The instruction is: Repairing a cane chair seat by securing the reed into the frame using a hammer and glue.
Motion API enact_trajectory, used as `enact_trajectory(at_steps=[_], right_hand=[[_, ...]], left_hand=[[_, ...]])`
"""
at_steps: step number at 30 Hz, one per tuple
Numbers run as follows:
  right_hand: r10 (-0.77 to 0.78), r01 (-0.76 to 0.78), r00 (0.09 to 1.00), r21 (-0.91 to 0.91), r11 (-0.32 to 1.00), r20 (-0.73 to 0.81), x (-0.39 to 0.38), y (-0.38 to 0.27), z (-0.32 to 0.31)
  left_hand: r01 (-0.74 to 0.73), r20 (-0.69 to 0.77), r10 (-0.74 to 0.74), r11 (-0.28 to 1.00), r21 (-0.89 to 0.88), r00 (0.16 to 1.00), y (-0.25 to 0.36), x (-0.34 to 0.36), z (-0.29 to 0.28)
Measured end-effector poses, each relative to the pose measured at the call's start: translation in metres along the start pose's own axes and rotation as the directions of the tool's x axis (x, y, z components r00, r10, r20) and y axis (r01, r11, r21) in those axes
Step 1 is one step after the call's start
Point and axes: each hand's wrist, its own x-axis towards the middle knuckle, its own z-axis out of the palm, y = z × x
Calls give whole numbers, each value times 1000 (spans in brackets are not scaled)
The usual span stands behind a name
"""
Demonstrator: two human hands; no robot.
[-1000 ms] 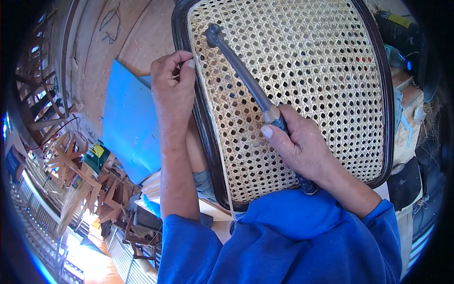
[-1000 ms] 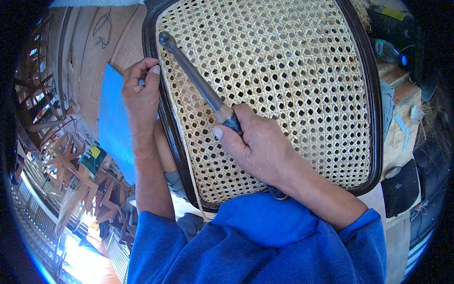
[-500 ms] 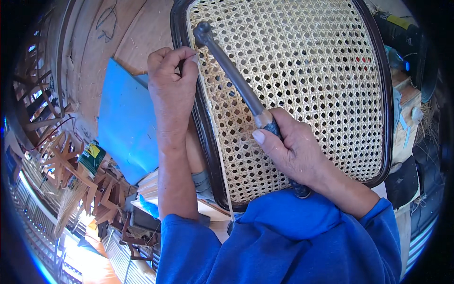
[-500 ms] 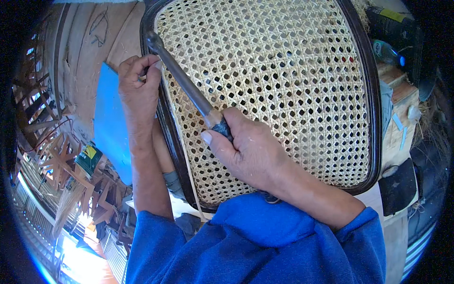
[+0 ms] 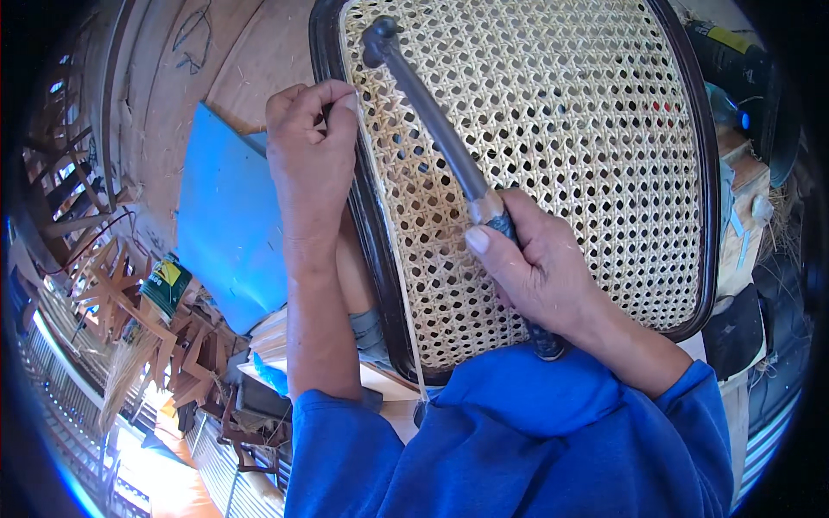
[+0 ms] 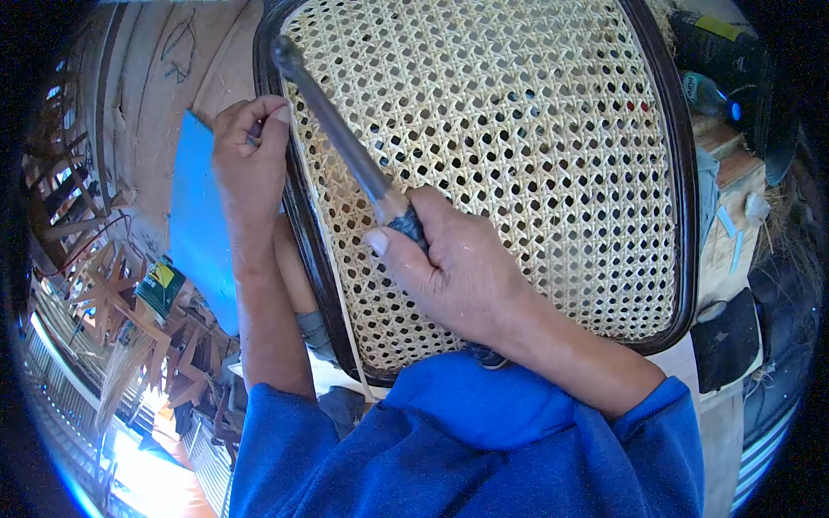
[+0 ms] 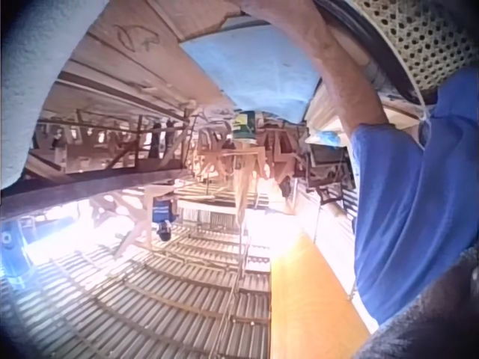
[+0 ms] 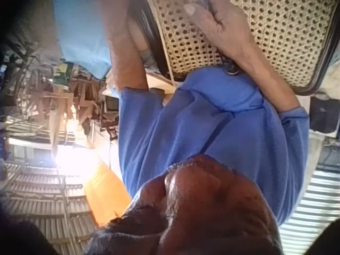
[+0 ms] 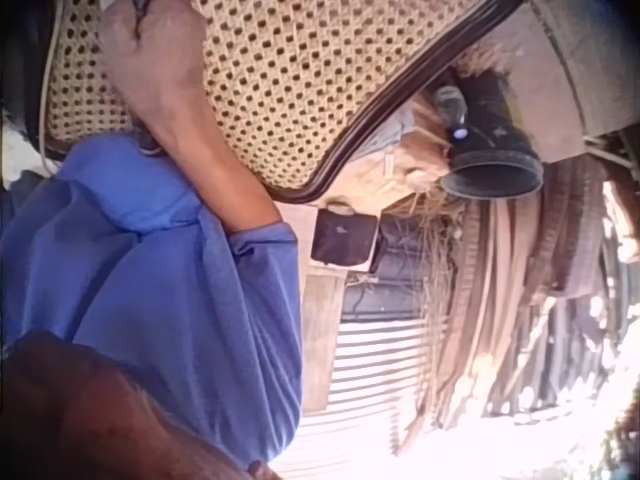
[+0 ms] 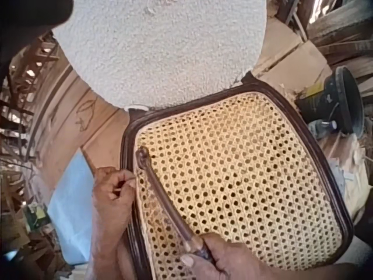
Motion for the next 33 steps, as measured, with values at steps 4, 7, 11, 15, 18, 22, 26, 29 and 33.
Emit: enact_trajectory(at_steps=[4, 7, 11, 15, 18, 22, 26, 29, 33], right_hand=[[88, -89, 996, -68, 994, -17, 1, 1, -6], [51, -51, 999, -59, 997, -11, 0, 2, -5], [41, -40, 999, -73, 997, 12, 0, 7, -6], [-38, 41, 999, -105, 994, 28, -3, 5, -2], [13, -6, 998, -117, 993, 59, -1, 7, -2], [8, -4, 998, -71, 997, 56, -1, 3, 2], [-45, 46, 998, -44, 998, 35, -2, -6, 3], [9, -1, 998, -132, 991, 57, 6, -5, 2], [-66, 69, 998, -168, 983, 23, 1, 3, 2]], left_hand=[[-26, 8, 27, 995, -96, 1000, -7, -7, -3], [-25, -7, 24, 990, -137, 1000, -10, -8, -1], [22, 2, -21, 985, -169, 1000, -6, -8, 2], [72, -20, -77, 980, -184, 997, -2, -10, 2], [76, -31, -79, 993, -88, 996, 0, -5, 3], [83, -31, -82, 996, 33, 996, 0, 0, 4], [97, -28, -99, 994, -55, 995, 0, -1, 3], [112, -23, -114, 990, -83, 993, -1, -1, 5], [115, -22, -116, 993, -32, 993, 3, 0, 5]])
